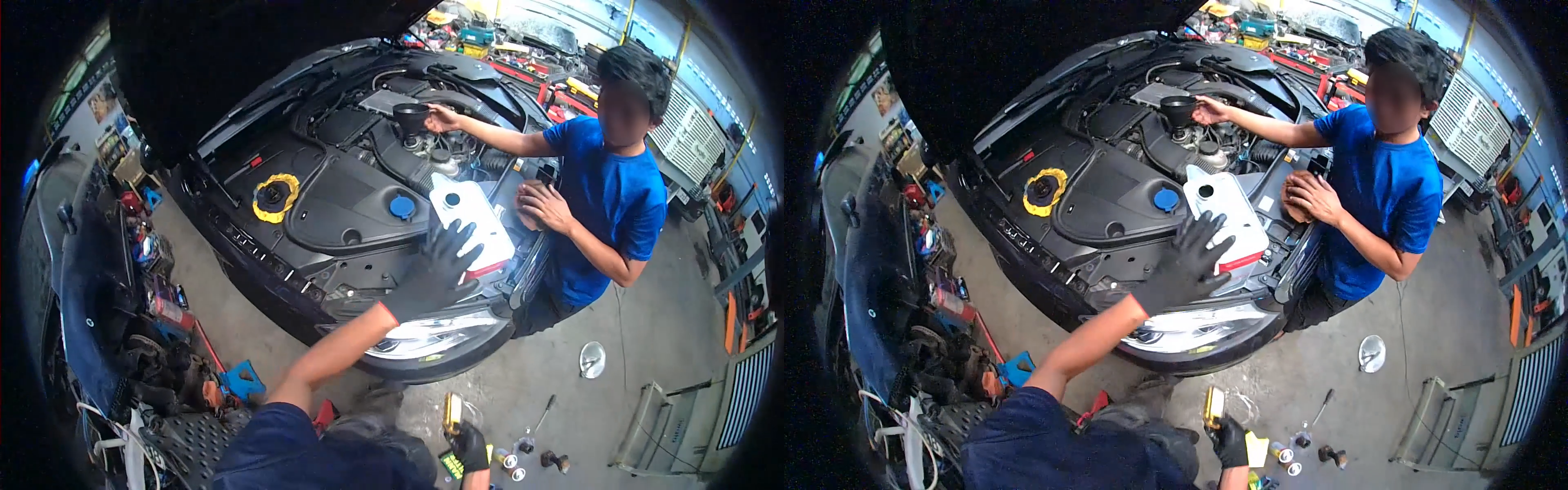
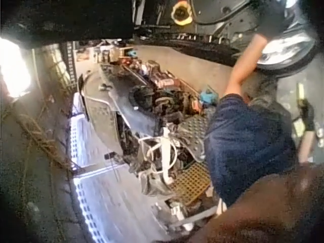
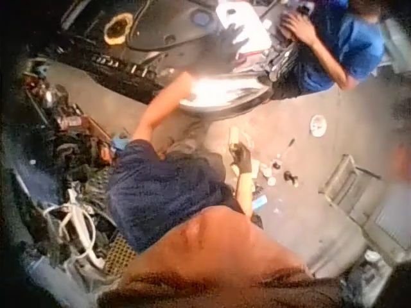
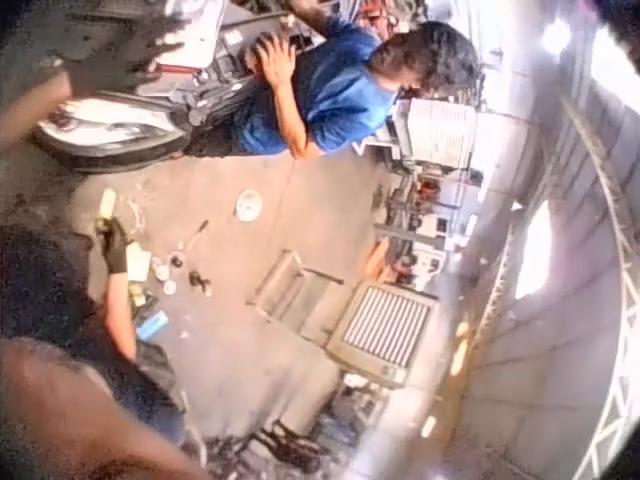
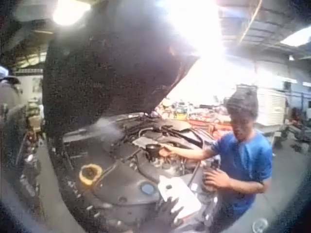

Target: Replace the oil filter and fill the engine with new motor oil.

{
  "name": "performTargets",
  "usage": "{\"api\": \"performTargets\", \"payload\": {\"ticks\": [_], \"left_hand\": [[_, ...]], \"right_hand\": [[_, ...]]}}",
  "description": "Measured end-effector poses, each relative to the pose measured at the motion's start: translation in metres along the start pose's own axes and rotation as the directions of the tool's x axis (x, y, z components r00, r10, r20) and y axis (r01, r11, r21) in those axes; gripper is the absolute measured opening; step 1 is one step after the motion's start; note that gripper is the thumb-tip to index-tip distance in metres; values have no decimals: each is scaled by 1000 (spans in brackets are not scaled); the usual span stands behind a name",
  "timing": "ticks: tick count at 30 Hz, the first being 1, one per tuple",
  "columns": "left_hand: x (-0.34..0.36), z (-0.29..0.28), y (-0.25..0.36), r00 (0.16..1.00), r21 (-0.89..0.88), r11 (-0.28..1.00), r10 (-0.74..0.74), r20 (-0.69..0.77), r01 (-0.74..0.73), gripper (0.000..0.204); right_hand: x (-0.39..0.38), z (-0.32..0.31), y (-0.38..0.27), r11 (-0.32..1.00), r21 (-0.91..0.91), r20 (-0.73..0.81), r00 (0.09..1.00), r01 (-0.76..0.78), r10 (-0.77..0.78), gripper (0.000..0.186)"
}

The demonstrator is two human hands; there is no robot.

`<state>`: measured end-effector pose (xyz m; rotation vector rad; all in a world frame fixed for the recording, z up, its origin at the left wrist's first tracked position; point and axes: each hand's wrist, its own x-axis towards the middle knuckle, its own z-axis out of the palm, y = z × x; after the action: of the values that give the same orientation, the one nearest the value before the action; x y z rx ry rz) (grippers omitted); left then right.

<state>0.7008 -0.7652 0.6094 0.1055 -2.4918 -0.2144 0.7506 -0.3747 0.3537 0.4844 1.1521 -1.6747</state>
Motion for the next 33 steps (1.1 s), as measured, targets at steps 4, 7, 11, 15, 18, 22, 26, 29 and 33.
{"api": "performTargets", "payload": {"ticks": [4, 7, 11, 15, 18, 22, 26, 29, 33], "left_hand": [[-9, -20, -2, 999, -111, 993, 29, 21, -27, 70], [-46, -82, -12, 990, -370, 919, -110, 90, 136, 71], [-76, -70, -47, 951, -718, 646, -302, 69, 258, 66], [-97, -75, -125, 986, -49, 986, -155, 61, 159, 66], [-128, -67, -168, 992, 474, 880, -16, 122, -44, 66], [-143, -25, -236, 971, 9, 972, -236, 38, 236, 55], [-50, -64, -242, 987, -215, 963, -152, 56, 161, 47], [-29, -69, -258, 995, -161, 983, -82, 54, 90, 57], [-19, -56, -282, 992, -164, 979, -115, 47, 122, 57]], "right_hand": [[-40, 158, -80, 988, -153, 157, 988, 23, 2, 31], [-31, 253, -108, 851, -308, 618, 770, 424, -160, 35], [-8, 300, -114, 652, -327, 709, 634, 684, -309, 32], [38, 413, -137, 671, -300, 697, 636, 679, -332, 30], [70, 464, -155, 665, -273, 679, 628, 696, -379, 28], [92, 487, -155, 661, -257, 667, 624, 705, -407, 25], [124, 508, -171, 635, -260, 612, 633, 727, -475, 23], [131, 523, -178, 866, -204, 543, 789, 456, -287, 32], [137, 549, -191, 428, -343, 660, 539, 836, -524, 37]]}}
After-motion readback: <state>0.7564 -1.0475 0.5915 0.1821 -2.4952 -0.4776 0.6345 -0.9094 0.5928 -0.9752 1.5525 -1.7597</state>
